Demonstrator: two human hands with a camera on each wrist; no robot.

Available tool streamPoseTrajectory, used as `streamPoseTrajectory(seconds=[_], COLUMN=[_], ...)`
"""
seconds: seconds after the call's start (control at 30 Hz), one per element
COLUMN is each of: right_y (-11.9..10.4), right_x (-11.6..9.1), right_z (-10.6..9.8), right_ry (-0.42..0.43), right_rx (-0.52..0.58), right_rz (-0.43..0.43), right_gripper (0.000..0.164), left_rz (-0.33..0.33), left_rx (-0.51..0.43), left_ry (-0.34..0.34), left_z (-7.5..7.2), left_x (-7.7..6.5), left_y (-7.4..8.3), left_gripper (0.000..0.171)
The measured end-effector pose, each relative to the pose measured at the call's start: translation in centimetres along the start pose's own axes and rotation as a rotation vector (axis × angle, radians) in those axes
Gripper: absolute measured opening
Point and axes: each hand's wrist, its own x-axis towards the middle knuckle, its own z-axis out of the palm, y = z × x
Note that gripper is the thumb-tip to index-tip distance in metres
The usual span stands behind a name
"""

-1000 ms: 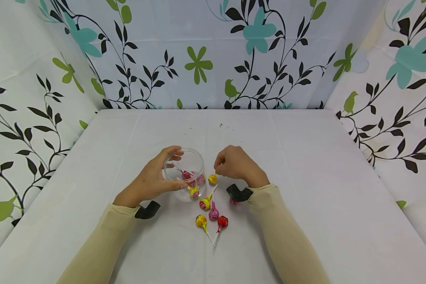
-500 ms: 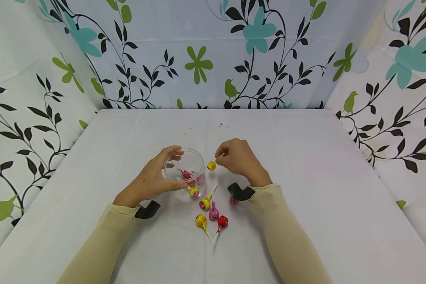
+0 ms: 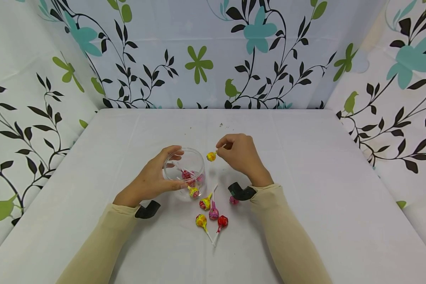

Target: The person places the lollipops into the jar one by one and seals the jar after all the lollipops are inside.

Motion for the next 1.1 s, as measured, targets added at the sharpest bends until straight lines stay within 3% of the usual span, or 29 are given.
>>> streamPoseTrajectory(seconds=[0.5,1.1], right_y=[-0.9,-2.3], right_x=[-0.2,-0.9], right_z=[-0.5,-0.7], right_ry=[0.148,0.110], right_rx=[0.098,0.254], right_rz=[-0.089,-0.142], right_gripper=[0.014,0.012], left_rz=[0.009,-0.009], left_rx=[-0.016,-0.034], left_ry=[-0.003,-0.015], left_z=[0.1,0.0], left_x=[0.1,0.0], left_y=[-0.1,-0.2], left_gripper=[0.104,0.101])
